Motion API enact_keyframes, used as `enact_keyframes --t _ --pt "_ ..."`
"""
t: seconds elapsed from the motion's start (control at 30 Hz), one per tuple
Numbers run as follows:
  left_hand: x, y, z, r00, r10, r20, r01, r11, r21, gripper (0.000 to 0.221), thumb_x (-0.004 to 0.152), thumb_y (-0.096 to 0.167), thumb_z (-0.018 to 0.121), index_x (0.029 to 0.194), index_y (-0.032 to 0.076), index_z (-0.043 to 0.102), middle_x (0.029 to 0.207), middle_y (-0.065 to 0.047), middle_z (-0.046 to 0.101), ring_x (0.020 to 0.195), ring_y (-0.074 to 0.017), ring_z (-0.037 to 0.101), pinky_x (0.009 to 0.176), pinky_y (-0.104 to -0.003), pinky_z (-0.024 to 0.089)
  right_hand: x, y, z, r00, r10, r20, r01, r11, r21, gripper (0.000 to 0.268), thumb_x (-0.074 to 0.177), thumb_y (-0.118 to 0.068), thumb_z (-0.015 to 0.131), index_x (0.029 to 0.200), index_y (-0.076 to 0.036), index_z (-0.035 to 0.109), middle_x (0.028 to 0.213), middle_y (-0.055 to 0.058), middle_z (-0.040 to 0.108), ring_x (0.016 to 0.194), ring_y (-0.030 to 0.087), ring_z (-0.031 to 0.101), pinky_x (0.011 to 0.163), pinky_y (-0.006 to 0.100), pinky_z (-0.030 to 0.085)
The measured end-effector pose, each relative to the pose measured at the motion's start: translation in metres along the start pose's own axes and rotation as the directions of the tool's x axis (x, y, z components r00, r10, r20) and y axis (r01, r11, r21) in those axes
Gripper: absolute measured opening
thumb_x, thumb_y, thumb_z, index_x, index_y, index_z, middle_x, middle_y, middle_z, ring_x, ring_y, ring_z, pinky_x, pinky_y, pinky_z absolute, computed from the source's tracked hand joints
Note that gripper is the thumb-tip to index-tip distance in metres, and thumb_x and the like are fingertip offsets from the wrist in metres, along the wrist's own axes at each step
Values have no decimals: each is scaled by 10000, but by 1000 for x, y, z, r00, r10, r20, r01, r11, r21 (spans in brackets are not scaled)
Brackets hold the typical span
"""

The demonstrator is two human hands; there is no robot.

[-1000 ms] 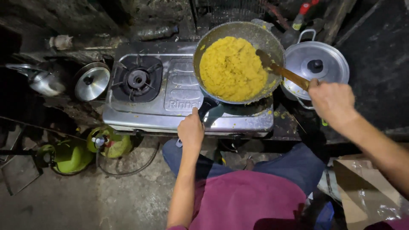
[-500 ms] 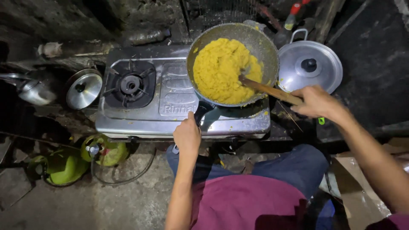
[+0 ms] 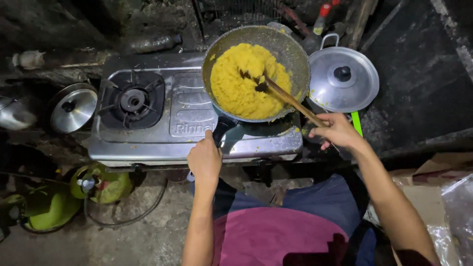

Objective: Stirring a thick yellow mixture in a pan on a gas stove using a wooden spatula.

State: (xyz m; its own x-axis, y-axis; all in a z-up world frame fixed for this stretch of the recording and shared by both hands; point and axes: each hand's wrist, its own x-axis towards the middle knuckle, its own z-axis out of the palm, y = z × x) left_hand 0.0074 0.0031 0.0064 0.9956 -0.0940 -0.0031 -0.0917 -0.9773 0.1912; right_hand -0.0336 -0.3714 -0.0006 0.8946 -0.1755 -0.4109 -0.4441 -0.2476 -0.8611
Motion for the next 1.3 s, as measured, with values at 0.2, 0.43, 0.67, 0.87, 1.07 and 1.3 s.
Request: enact_keyframes --t 0.2,0.43,0.67,0.87,1.07,1.3 --pt "-1 -3 7 999 -13 -29 12 1000 -3 309 874 131 691 1174 66 651 748 -140 710 711 -385 751 655 -548 625 -15 8 19 999 -33 -10 35 965 260 359 813 17 693 1166 80 662 795 287 720 241 113 386 329 375 565" --pt "-1 -4 8 1000 -9 -21 9 1000 -17 331 863 124 702 1185 64 650 733 -140 702 697 -382 748 647 -539 624 -28 19 40 991 72 112 -126 785 606 284 856 -70 698 1131 -12 661 733 214 724 242 11 305 267 212 387" --pt "-2 -3 5 999 -3 -46 2 1000 -24 334 851 125 711 1174 58 654 734 -150 704 698 -388 750 644 -531 625 -26 10 8 940 -168 -298 19 894 -447 445 784 -160 787 1221 -84 756 928 238 761 617 350 674 564 454 581" --pt "-2 -5 8 998 12 -58 -15 999 -48 344 846 114 726 1179 49 669 744 -157 715 701 -386 750 644 -523 623 -15 -14 -31 788 -591 -175 -132 116 -984 360 877 -274 666 1229 -217 723 751 122 731 652 349 743 660 493 616" --pt "-3 -8 9 997 25 -68 -29 998 -64 333 832 126 751 1147 56 668 738 -154 712 697 -379 750 642 -525 625 0 -32 -44 637 -768 73 -237 -284 -929 260 864 -179 626 1099 -215 730 663 -10 643 502 205 653 552 406 546" --pt "-2 -3 17 996 5 -90 -7 1000 -27 341 834 131 628 1161 47 582 797 -168 702 635 -412 706 584 -520 571 -30 -82 -49 959 -282 11 70 200 -977 225 845 -210 589 1016 -104 690 832 212 740 745 454 713 662 520 564"
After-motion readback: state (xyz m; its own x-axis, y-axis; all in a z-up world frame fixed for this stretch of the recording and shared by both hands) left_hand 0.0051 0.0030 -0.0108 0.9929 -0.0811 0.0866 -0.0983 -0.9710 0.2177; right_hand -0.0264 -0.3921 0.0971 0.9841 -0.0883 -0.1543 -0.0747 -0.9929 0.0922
